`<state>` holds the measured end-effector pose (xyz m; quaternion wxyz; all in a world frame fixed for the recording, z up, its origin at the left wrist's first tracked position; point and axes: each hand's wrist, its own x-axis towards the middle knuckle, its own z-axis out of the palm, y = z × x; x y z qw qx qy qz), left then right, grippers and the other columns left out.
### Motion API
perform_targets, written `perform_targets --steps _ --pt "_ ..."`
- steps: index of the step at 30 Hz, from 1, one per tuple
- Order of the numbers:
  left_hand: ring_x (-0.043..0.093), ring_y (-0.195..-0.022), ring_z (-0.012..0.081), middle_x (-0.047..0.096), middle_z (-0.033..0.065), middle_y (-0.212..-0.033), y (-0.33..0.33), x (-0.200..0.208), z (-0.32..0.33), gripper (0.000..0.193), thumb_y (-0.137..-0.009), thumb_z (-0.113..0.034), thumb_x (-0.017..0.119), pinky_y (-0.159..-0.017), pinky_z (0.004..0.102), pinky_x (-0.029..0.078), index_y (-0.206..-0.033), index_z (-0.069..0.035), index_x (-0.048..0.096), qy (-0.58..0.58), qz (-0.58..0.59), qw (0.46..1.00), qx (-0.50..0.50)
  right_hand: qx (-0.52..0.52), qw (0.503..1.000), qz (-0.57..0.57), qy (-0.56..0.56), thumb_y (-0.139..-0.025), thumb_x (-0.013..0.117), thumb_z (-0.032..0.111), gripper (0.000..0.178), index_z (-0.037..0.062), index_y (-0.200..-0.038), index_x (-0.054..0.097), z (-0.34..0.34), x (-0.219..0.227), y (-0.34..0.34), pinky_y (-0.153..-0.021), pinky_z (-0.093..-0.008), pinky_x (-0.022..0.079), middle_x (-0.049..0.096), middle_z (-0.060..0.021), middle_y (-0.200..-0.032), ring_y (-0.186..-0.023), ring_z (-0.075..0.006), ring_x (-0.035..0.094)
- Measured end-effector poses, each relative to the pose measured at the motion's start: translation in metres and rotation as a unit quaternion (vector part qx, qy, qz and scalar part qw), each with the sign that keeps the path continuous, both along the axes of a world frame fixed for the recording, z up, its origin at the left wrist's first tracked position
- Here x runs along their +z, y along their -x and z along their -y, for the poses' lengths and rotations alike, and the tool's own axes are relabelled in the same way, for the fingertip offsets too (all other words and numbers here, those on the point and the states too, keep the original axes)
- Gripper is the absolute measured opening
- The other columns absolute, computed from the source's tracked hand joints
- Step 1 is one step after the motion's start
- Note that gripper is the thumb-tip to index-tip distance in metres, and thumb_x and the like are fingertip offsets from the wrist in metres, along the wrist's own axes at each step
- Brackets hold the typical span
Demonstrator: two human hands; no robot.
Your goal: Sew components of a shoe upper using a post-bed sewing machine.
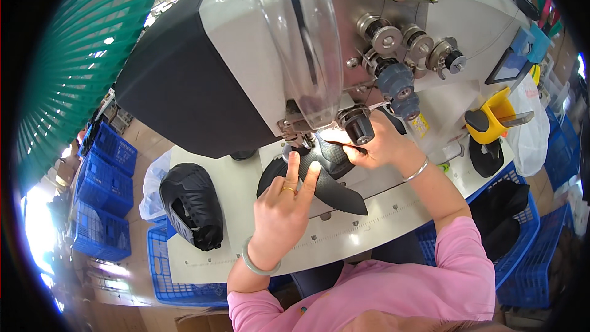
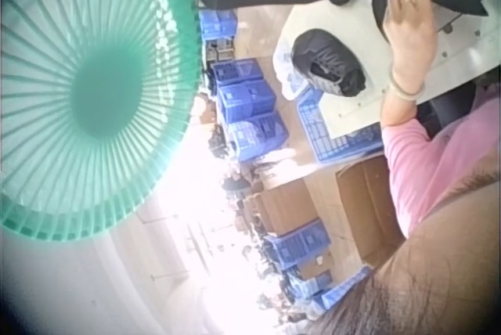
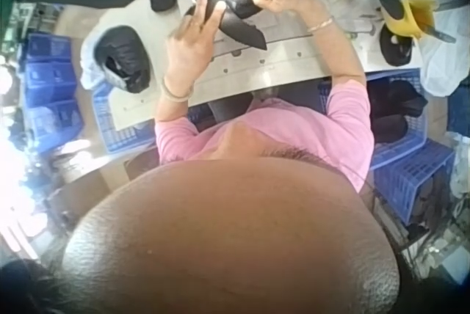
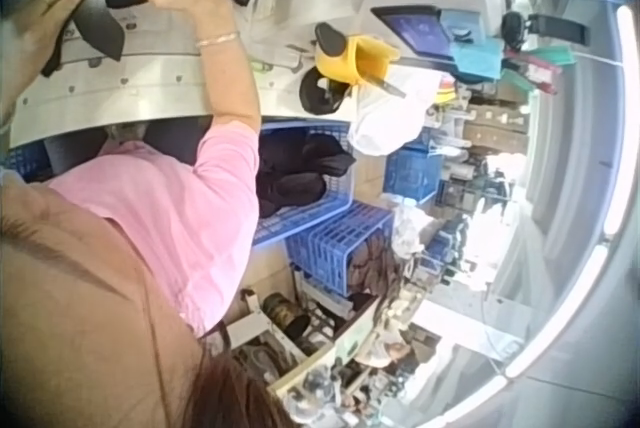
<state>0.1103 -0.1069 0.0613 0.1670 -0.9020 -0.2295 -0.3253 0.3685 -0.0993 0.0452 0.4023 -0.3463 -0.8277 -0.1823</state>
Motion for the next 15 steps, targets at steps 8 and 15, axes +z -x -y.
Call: perform_targets --steps 8,15 --pt "0.059 -0.077 0.02 0.064 0.018 -0.12 -0.009 -0.006 0.01 0.045 -0.07 0.004 0.062 -0.062 0.0292 0.053 -0.113 -0.007 0.071 -0.013 0.026 0.999 0.041 0.051 0.998 -0.009 0.022 -0.073 0.074 0.024 0.054 0.0064 -0.122 0.062 0.015 -0.01 0.004 -0.085 -0.0409 0.05 0.055 -0.0159 -0.118 -0.098 -0.0339 0.059" --pt "0.062 -0.08 0.0283 0.065 0.0123 -0.094 -0.013 0.004 -0.006 0.029 -0.072 0.006 0.066 -0.075 0.0341 0.052 -0.1 -0.001 0.071 0.12 0.181 0.972 -0.088 0.052 0.994 0.017 -0.095 -0.075 0.072 0.012 0.044 0.0088 -0.118 0.063 0.016 -0.025 0.016 -0.092 -0.0459 0.049 0.058 -0.006 -0.117 -0.106 -0.0288 0.055"
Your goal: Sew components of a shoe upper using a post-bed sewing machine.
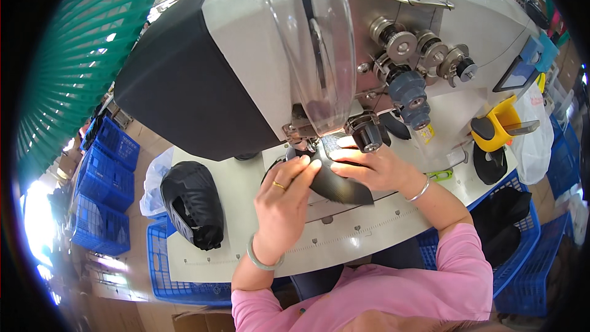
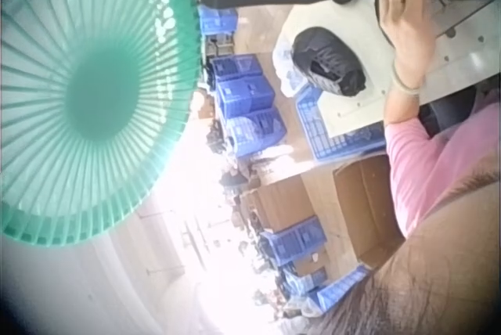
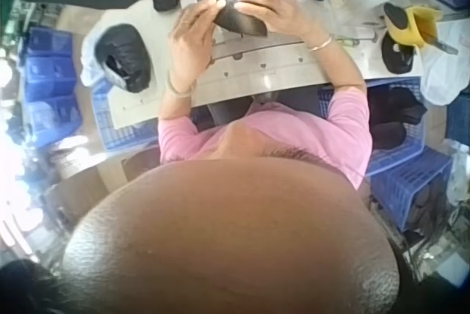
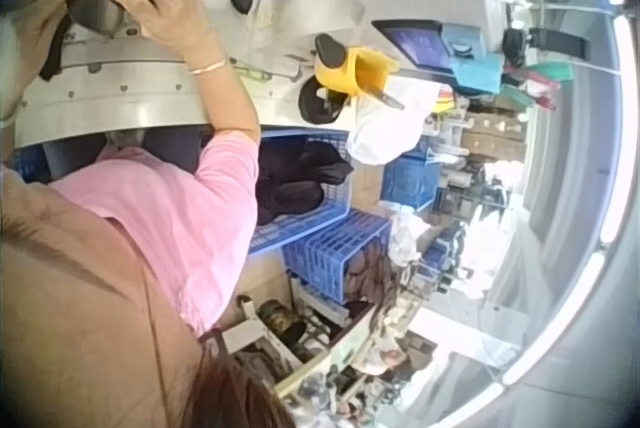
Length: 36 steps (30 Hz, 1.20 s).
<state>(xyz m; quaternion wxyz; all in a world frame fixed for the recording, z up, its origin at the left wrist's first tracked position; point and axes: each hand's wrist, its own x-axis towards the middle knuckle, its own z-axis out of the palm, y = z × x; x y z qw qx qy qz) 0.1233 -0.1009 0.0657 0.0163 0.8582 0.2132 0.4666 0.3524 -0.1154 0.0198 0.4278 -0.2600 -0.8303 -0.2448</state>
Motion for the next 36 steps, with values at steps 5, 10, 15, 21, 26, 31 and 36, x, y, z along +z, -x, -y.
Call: perform_targets --steps 5,10,15,21,26,31,36 --pt "0.064 -0.073 0.0268 0.067 0.0106 -0.081 0.003 0.0 -0.006 0.024 -0.077 0.005 0.067 -0.066 0.0329 0.05 -0.1 -0.001 0.071 0.124 0.048 0.991 0.017 0.013 1.0 -0.01 0.014 -0.071 0.07 0.006 0.044 0.0072 -0.115 0.064 0.008 0.017 0.002 -0.086 -0.0423 0.049 0.06 -0.0044 -0.111 -0.099 -0.0247 0.058" --pt "0.064 -0.074 0.0259 0.069 0.0104 -0.087 0.0 -0.006 -0.007 0.024 -0.074 0.004 0.068 -0.066 0.0327 0.051 -0.097 -0.002 0.071 0.086 0.057 0.994 0.027 0.037 0.996 0.006 0.082 -0.063 0.072 0.005 0.04 0.008 -0.103 0.069 0.012 0.025 0.003 -0.082 -0.0391 0.044 0.06 0.0008 -0.105 -0.1 -0.0217 0.055" --pt "0.066 -0.082 0.0256 0.068 0.0088 -0.094 -0.002 -0.007 -0.005 0.029 -0.068 0.0 0.069 -0.074 0.0334 0.055 -0.096 -0.004 0.072 -0.077 -0.016 0.996 0.034 0.054 0.983 -0.026 0.175 -0.063 0.074 0.007 0.033 0.01 -0.096 0.07 0.013 0.02 -0.002 -0.082 -0.0387 0.043 0.06 0.0021 -0.102 -0.1 -0.021 0.055" --pt "0.067 -0.089 0.025 0.068 0.0072 -0.1 0.001 -0.004 -0.001 0.032 -0.065 -0.001 0.071 -0.074 0.0327 0.057 -0.096 -0.005 0.072 -0.142 -0.072 0.986 0.057 0.066 0.986 -0.069 0.135 -0.065 0.075 0.009 0.028 0.0094 -0.093 0.069 0.014 0.019 0.005 -0.08 -0.0385 0.044 0.061 0.0 -0.095 -0.096 -0.0226 0.057" --pt "0.066 -0.09 0.0248 0.067 0.0069 -0.101 -0.001 -0.004 0.002 0.032 -0.065 -0.001 0.072 -0.073 0.0324 0.057 -0.097 -0.006 0.072 -0.133 -0.081 0.986 0.068 0.061 0.987 -0.08 0.122 -0.065 0.075 0.011 0.027 0.0078 -0.091 0.068 0.012 0.018 0.007 -0.081 -0.0391 0.045 0.061 -0.0013 -0.094 -0.093 -0.0239 0.058" --pt "0.066 -0.089 0.0245 0.066 0.0054 -0.1 -0.003 -0.001 -0.001 0.033 -0.065 -0.001 0.072 -0.07 0.0326 0.056 -0.098 -0.006 0.071 -0.122 -0.066 0.988 0.065 0.069 0.987 -0.097 0.108 -0.065 0.075 0.011 0.026 0.0053 -0.09 0.067 0.009 0.021 0.008 -0.08 -0.0385 0.046 0.062 -0.0028 -0.094 -0.091 -0.0253 0.058" --pt "0.065 -0.086 0.0238 0.064 0.0041 -0.099 -0.005 -0.002 -0.002 0.033 -0.066 0.0 0.072 -0.067 0.0331 0.055 -0.099 -0.007 0.07 -0.109 -0.067 0.989 0.077 0.045 0.986 -0.106 0.123 -0.066 0.075 0.01 0.026 0.0074 -0.091 0.066 0.008 0.016 0.009 -0.082 -0.0397 0.046 0.061 -0.0035 -0.094 -0.091 -0.0259 0.058"
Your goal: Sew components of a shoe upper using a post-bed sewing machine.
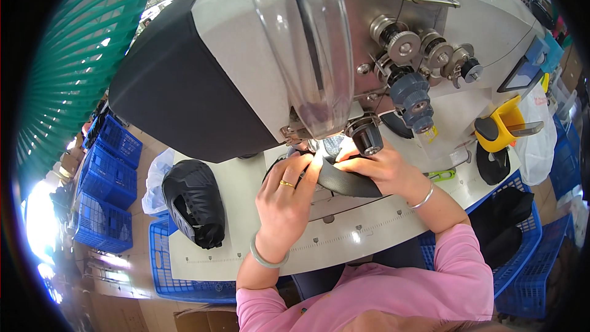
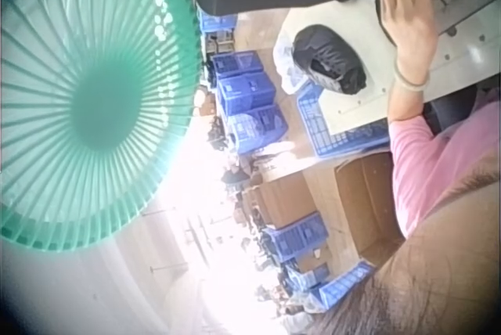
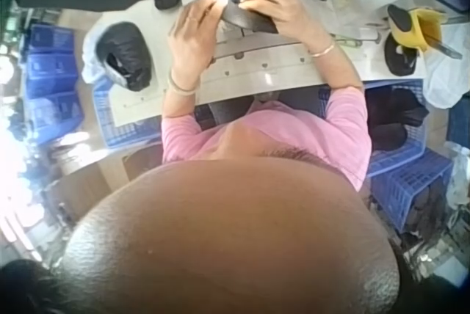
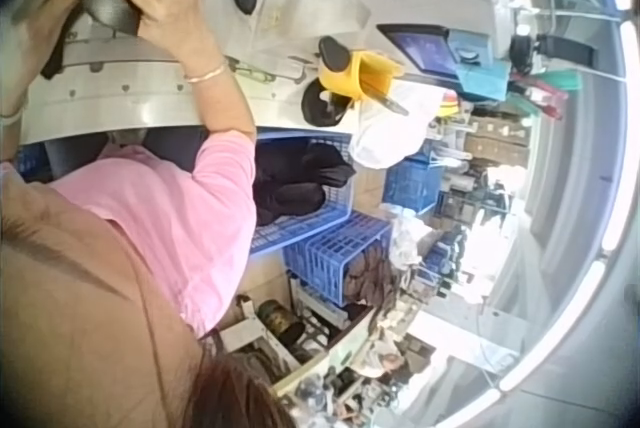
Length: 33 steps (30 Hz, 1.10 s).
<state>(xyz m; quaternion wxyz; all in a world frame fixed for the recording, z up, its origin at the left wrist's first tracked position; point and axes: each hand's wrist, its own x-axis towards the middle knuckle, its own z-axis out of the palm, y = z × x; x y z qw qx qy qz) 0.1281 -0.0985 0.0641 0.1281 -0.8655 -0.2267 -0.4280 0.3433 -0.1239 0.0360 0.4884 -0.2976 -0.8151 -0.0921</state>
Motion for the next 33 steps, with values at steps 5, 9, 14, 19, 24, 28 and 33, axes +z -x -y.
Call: perform_targets --steps 5,9,14,19,24,28,33 --pt "0.064 -0.094 0.0233 0.062 0.0056 -0.101 0.0 -0.001 -0.004 0.033 -0.067 -0.002 0.066 -0.074 0.0331 0.056 -0.099 -0.004 0.069 0.002 -0.021 1.0 0.006 -0.036 0.999 -0.008 -0.007 -0.066 0.075 0.009 0.029 0.0104 -0.093 0.066 0.0 -0.001 0.005 -0.085 -0.0398 0.045 0.06 -0.0035 -0.093 -0.093 -0.0266 0.057" --pt "0.065 -0.088 0.0231 0.063 0.0067 -0.098 0.001 0.001 -0.007 0.03 -0.067 -0.001 0.066 -0.071 0.0327 0.056 -0.097 -0.003 0.07 -0.027 -0.014 0.999 -0.011 -0.043 0.999 -0.002 -0.025 -0.066 0.074 0.007 0.03 0.0111 -0.095 0.066 -0.003 -0.001 0.007 -0.084 -0.0391 0.044 0.058 -0.0025 -0.092 -0.094 -0.0265 0.057" --pt "0.065 -0.074 0.0229 0.068 0.0075 -0.087 0.007 0.003 -0.013 0.027 -0.067 0.001 0.069 -0.066 0.0315 0.055 -0.094 -0.002 0.071 0.039 0.041 0.996 -0.072 -0.094 0.992 0.068 -0.055 -0.069 0.071 0.008 0.028 0.0113 -0.097 0.067 0.001 0.002 0.005 -0.08 -0.0376 0.044 0.059 -0.0016 -0.092 -0.091 -0.0238 0.057" --pt "0.065 -0.073 0.023 0.069 0.0073 -0.087 0.005 0.002 -0.011 0.026 -0.067 0.003 0.071 -0.065 0.0317 0.054 -0.092 -0.003 0.071 0.102 0.076 0.991 -0.054 -0.098 0.986 0.121 -0.057 -0.074 0.066 0.012 0.026 0.0062 -0.099 0.069 0.008 0.007 0.005 -0.084 -0.0399 0.042 0.06 -0.0008 -0.1 -0.097 -0.022 0.056" --pt "0.066 -0.081 0.0237 0.067 0.0067 -0.094 0.001 -0.004 -0.004 0.027 -0.067 0.002 0.071 -0.069 0.033 0.055 -0.094 -0.002 0.072 0.006 0.047 0.998 -0.03 -0.092 0.994 0.062 -0.004 -0.078 0.065 0.011 0.025 0.0002 -0.1 0.068 0.013 0.009 0.012 -0.087 -0.0427 0.041 0.059 -0.0026 -0.104 -0.098 -0.0222 0.055" --pt "0.065 -0.088 0.0238 0.066 0.0067 -0.098 0.0 -0.005 0.0 0.027 -0.068 0.0 0.07 -0.073 0.0334 0.056 -0.095 -0.003 0.072 0.001 0.035 0.999 -0.011 -0.093 0.995 0.024 0.006 -0.077 0.066 0.008 0.025 -0.0016 -0.1 0.067 0.012 0.007 0.015 -0.087 -0.044 0.04 0.059 -0.0035 -0.104 -0.098 -0.023 0.055" --pt "0.064 -0.091 0.0241 0.064 0.0074 -0.101 -0.001 -0.004 0.001 0.029 -0.067 0.002 0.069 -0.073 0.0337 0.056 -0.096 -0.002 0.071 0.01 0.03 0.999 -0.008 -0.103 0.994 0.04 -0.024 -0.073 0.067 0.008 0.03 -0.0008 -0.101 0.066 0.011 0.003 0.015 -0.087 -0.0453 0.04 0.058 -0.0039 -0.105 -0.097 -0.0237 0.055"
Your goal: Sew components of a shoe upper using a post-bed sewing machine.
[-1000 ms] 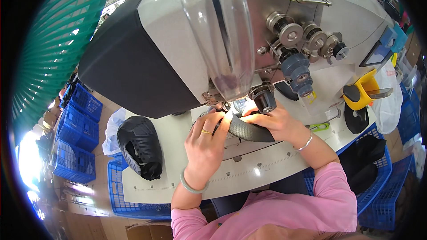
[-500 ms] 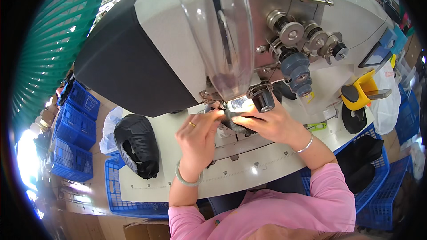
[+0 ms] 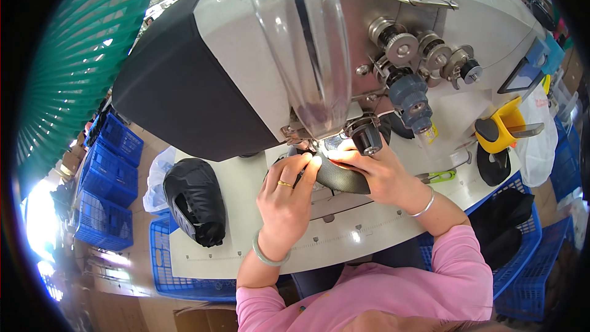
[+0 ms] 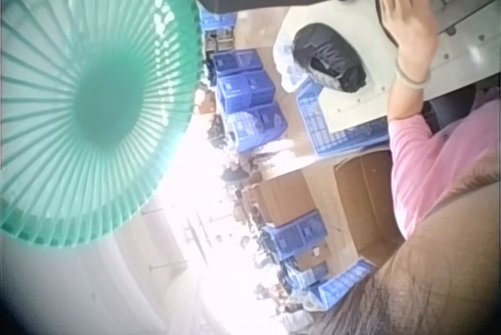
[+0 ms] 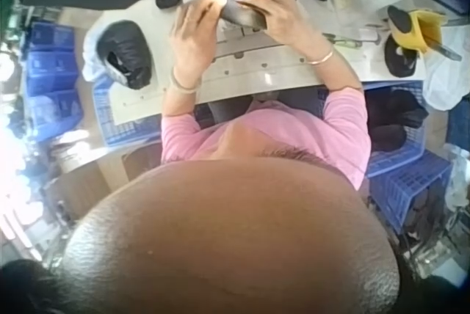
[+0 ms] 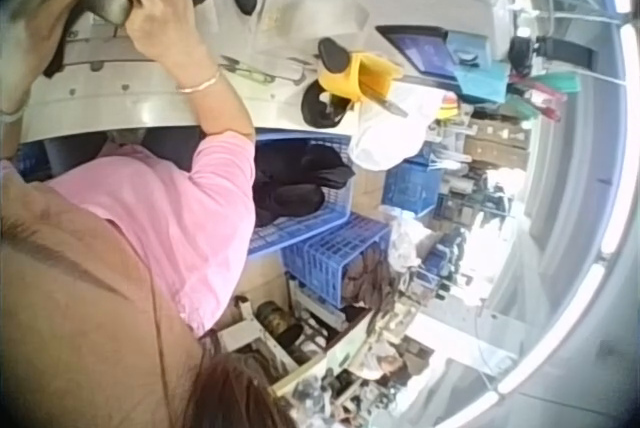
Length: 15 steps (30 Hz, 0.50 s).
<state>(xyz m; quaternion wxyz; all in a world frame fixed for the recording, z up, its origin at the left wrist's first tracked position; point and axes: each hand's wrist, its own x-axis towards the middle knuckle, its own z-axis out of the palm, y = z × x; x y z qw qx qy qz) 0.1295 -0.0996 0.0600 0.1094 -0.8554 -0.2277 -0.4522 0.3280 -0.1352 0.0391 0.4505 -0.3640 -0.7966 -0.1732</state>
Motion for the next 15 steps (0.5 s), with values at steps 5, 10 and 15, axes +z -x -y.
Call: perform_targets --steps 5,10,15 --pt "0.064 -0.092 0.0251 0.06 0.009 -0.104 0.001 0.001 0.0 0.031 -0.068 0.004 0.067 -0.073 0.034 0.056 -0.098 -0.001 0.07 0.011 -0.014 1.0 0.009 -0.009 1.0 0.011 -0.023 -0.071 0.065 0.01 0.033 0.0003 -0.102 0.067 -0.001 -0.003 0.003 -0.089 -0.0474 0.04 0.058 -0.0043 -0.107 -0.098 -0.0241 0.055" --pt "0.065 -0.089 0.0263 0.061 0.0092 -0.103 0.002 0.003 -0.001 0.031 -0.068 0.005 0.067 -0.073 0.0346 0.057 -0.097 -0.001 0.07 -0.011 -0.027 1.0 -0.002 -0.036 0.999 0.015 -0.011 -0.072 0.064 0.016 0.033 0.0007 -0.102 0.067 0.003 -0.005 0.011 -0.096 -0.0499 0.038 0.057 -0.0051 -0.109 -0.099 -0.0236 0.055" --pt "0.065 -0.074 0.0234 0.064 0.0079 -0.083 0.003 0.006 -0.009 0.024 -0.073 0.005 0.07 -0.065 0.0321 0.052 -0.096 -0.002 0.072 0.089 0.07 0.993 -0.042 -0.057 0.997 0.054 -0.007 -0.068 0.065 0.013 0.035 0.0023 -0.101 0.067 0.006 -0.007 0.013 -0.091 -0.0477 0.038 0.057 -0.0044 -0.106 -0.095 -0.0224 0.054"
